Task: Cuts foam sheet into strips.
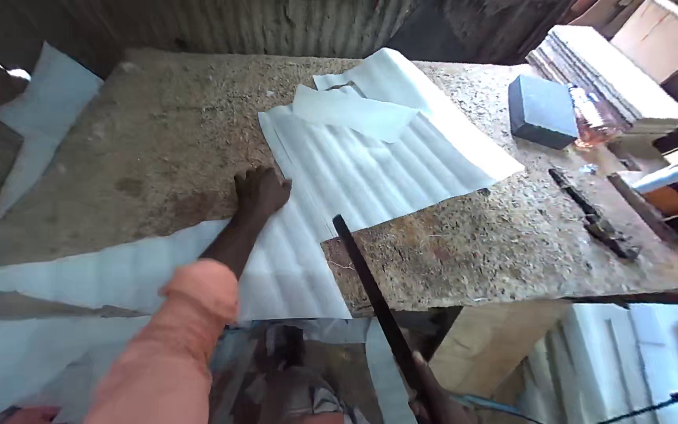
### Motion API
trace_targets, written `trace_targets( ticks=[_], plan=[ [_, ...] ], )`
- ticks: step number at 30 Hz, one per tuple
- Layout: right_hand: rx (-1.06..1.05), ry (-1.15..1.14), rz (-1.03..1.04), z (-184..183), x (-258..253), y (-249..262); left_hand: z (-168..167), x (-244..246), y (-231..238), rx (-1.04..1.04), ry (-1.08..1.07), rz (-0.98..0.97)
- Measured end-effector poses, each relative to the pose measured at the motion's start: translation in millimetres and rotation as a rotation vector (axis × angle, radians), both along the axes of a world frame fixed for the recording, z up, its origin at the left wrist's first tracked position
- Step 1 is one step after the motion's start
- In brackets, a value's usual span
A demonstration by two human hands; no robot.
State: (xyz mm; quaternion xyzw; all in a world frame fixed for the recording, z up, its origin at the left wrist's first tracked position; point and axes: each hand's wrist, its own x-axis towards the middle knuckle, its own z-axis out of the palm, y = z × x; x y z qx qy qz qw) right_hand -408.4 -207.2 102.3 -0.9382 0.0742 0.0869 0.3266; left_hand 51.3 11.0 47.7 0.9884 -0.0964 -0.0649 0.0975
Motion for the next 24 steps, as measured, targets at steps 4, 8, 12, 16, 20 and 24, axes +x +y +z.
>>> trace_targets(
  ticks=[4, 8, 12, 16, 20, 24],
  plan=[
    [-0.206, 0.019, -0.019, -3, 89, -9, -21, -54, 16, -0.032, -0.086, -0.034],
    [-0.367, 0.053, 0.013, -11, 232, -11, -8, -60, 18, -0.09, 0.085, 0.003],
    [-0.384, -0.048, 0.014, -33, 343, -11, 7, -42, 46, -0.178, 0.297, -0.036],
    [-0.435, -0.042, 0.009, -58, 375, -15, 38, -15, 125, -0.157, 0.361, -0.164],
    [-0.439, 0.026, 0.018, -53, 375, -16, 82, 8, 227, -0.033, 0.327, -0.1],
    [-0.412, 0.032, -0.003, -53, 378, -14, 138, 25, 313, 0.19, 0.192, 0.152]
  ],
)
